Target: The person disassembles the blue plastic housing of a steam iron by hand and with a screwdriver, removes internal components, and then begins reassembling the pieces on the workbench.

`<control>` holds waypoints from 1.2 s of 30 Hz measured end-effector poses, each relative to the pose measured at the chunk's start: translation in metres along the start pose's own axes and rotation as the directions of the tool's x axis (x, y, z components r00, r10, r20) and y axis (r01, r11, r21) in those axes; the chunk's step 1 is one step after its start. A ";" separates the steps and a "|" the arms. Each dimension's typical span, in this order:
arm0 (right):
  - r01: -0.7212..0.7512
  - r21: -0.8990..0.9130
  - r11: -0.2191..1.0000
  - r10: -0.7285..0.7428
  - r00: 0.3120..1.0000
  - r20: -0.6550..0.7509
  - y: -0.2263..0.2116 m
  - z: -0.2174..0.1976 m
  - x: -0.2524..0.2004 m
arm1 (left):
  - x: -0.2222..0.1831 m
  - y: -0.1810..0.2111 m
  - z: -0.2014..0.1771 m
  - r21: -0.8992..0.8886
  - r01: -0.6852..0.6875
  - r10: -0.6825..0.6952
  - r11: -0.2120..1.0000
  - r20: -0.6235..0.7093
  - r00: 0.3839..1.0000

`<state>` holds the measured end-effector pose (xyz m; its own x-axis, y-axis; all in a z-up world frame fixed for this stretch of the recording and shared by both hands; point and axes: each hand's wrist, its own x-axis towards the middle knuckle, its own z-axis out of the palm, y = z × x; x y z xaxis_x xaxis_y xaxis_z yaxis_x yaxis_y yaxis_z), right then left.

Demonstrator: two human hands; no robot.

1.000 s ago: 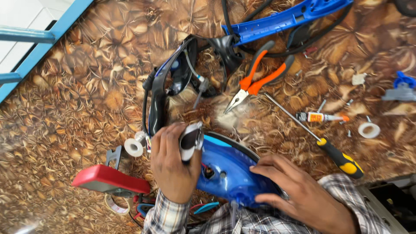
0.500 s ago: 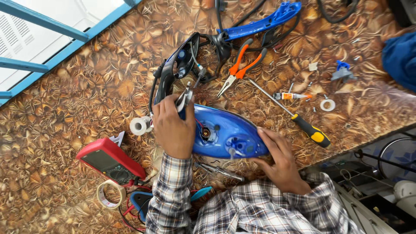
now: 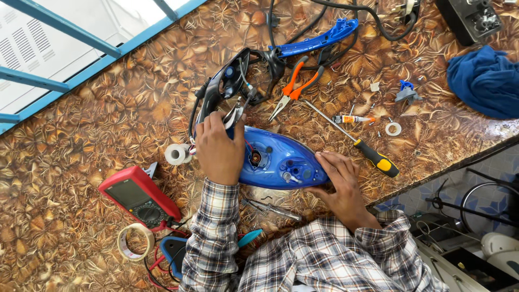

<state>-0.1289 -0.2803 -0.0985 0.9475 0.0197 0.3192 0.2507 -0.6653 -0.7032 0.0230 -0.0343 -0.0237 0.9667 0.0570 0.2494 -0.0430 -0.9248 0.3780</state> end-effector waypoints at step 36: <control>0.130 -0.054 0.990 -0.110 0.953 0.283 -0.022 0.020 0.061 | 0.013 0.017 -0.022 0.036 0.008 -0.013 0.999 0.129 0.992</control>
<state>-0.0726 -0.2498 -0.0764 0.9314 0.3031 0.2014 0.3607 -0.6962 -0.6207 0.0293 -0.0405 0.0055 0.9916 0.0200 0.1277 -0.0259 -0.9372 0.3478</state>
